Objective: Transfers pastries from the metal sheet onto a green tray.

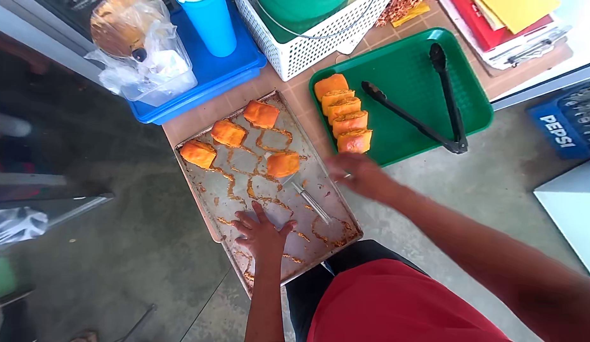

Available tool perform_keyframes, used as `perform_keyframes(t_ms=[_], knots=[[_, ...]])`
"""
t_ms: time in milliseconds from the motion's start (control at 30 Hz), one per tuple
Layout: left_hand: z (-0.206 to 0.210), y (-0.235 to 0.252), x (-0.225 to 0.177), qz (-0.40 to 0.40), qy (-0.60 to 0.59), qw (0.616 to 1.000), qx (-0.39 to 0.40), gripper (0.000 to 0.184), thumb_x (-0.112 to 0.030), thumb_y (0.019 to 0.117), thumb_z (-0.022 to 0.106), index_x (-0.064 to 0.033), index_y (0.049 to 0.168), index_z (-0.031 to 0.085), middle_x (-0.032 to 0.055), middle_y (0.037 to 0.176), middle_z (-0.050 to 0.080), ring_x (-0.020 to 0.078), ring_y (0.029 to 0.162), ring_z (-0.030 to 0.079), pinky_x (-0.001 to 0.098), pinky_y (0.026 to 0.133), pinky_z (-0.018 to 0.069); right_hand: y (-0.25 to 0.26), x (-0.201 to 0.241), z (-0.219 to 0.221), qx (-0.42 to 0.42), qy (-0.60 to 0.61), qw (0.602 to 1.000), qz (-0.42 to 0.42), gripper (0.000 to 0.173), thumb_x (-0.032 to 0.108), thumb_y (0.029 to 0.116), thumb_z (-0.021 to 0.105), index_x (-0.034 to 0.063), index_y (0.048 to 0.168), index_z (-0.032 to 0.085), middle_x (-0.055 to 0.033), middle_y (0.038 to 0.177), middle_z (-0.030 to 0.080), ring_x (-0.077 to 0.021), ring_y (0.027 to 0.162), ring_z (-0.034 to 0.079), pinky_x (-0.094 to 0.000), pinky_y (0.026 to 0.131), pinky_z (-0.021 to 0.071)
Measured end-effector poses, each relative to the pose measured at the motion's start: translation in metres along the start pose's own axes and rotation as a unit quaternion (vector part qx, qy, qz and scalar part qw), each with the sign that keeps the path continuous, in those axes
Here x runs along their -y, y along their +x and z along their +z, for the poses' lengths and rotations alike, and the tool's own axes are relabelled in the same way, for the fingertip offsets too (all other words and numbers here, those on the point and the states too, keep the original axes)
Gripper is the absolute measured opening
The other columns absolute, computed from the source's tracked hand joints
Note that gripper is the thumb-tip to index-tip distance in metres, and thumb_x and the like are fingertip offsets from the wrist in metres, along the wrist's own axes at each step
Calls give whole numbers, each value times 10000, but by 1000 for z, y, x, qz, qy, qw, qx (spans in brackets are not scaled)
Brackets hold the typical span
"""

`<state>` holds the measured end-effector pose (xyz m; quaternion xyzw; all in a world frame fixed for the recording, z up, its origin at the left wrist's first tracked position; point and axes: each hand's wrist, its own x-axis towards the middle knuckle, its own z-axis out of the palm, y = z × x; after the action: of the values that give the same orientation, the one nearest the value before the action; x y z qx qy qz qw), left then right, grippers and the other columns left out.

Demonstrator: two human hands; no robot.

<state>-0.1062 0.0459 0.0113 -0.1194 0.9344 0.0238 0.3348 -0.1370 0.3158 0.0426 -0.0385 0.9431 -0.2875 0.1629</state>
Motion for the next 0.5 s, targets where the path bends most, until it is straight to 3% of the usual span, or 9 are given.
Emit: perform_keyframes(t_ms=[33,100,133,200,267,400,500], knots=[[0,0,0,-2,0,1000,1,1271,-785,729,717,-153,1659,125,338,1664,-13,570,1517,84,745,1065,300,2,-28,-18,-77,-22,996,30,410,236,1015,658,36,1373,634,-253,1377,606,-471,1304,545,-637,1086,429],[0,0,0,-7,0,1000,1,1279,-786,721,724,-159,1659,123,334,1665,-12,564,1518,91,736,1068,309,3,-86,-60,-169,-71,972,145,605,253,965,719,16,1483,515,-359,1444,484,-602,1313,454,-757,1009,400],[0,0,0,-8,0,1000,-3,1281,-788,717,725,-159,1659,125,334,1666,-9,564,1517,96,734,1063,315,3,-108,-78,-180,-69,956,223,758,274,931,766,19,1551,412,-402,1508,373,-662,1341,368,-812,986,354],[2,0,1,-6,-9,1000,-15,1292,-785,707,734,-153,1658,130,332,1666,-14,572,1514,91,748,1052,310,4,-143,-96,-165,-50,921,349,1047,336,860,850,42,1634,208,-412,1597,192,-685,1395,254,-831,1006,287],[3,0,1,-5,-11,1000,-23,1294,-781,700,743,-152,1657,141,334,1665,-8,576,1510,101,747,1040,326,6,-166,-99,-136,-44,907,397,1178,419,816,875,43,1647,129,-418,1585,212,-665,1404,268,-806,1027,304],[2,0,0,-8,-10,1000,-22,1302,-774,694,756,-147,1656,142,338,1663,-3,577,1510,97,746,1044,327,9,-186,-99,-151,-9,902,405,1216,448,768,904,16,1632,165,-417,1550,275,-633,1401,299,-777,1039,322],[2,0,0,-9,-12,999,-28,1308,-777,686,761,-155,1657,144,328,1667,1,570,1514,91,743,1045,329,-17,-185,-102,-223,44,900,373,909,366,838,855,-67,1502,410,-426,1450,398,-619,1332,400,-769,1023,355]])
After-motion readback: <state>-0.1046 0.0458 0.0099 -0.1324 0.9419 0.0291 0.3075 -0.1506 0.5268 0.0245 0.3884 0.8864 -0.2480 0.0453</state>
